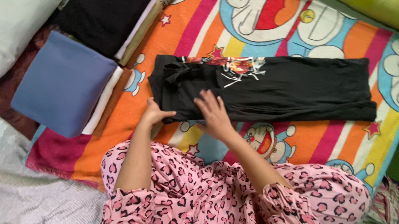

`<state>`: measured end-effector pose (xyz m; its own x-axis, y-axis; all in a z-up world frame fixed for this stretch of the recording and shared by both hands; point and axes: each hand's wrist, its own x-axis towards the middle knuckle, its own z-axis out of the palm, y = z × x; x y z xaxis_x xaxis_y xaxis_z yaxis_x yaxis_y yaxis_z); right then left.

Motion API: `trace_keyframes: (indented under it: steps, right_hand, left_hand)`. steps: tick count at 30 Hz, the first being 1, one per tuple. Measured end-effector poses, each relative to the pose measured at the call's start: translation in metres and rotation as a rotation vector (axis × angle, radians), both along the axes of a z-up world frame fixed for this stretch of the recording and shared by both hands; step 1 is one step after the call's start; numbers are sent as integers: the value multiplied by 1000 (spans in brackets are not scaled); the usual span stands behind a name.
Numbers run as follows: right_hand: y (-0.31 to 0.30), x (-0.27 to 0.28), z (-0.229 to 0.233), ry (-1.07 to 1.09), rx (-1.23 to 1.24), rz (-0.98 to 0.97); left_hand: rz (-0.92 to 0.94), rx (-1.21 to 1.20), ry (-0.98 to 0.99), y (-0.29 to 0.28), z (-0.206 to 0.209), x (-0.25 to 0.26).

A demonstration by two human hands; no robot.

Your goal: The person folds two black garments on a bed with a colorful Doraemon-patterned sheet. They first fold a plain black top, then a black t-shirt with a graphic print, smoothing and aligning each piece before stacking them with other folded items.

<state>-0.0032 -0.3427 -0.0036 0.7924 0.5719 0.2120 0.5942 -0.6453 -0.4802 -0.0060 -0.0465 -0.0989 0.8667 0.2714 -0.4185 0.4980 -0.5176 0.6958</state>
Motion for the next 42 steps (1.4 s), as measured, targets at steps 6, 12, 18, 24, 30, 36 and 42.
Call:
trace_keyframes:
  steps: [6,12,18,24,30,36,42]
  right_hand:
    - [-20,-3,-36,-121,-333,9]
    - [-28,-2,-47,-110,-152,7]
    - [6,-36,-13,20,44,121]
    - [12,-53,35,9,290,230]
    - [-111,-50,47,89,280,-81]
    - [-124,-48,-15,267,600,-345]
    - [-109,-23,-95,-216,519,-283]
  left_hand:
    - [93,-665,138,12,15,5]
    - [270,-1090,-11,20,18,9]
    - [361,-1234,-207,67,43,-26]
    - [273,-1229,-320,88,86,-65]
    - [106,-1159,-368,81,91,-55]
    - [112,-1088,-358,74,97,-50]
    - [-3,-933,-361,25,151,-62]
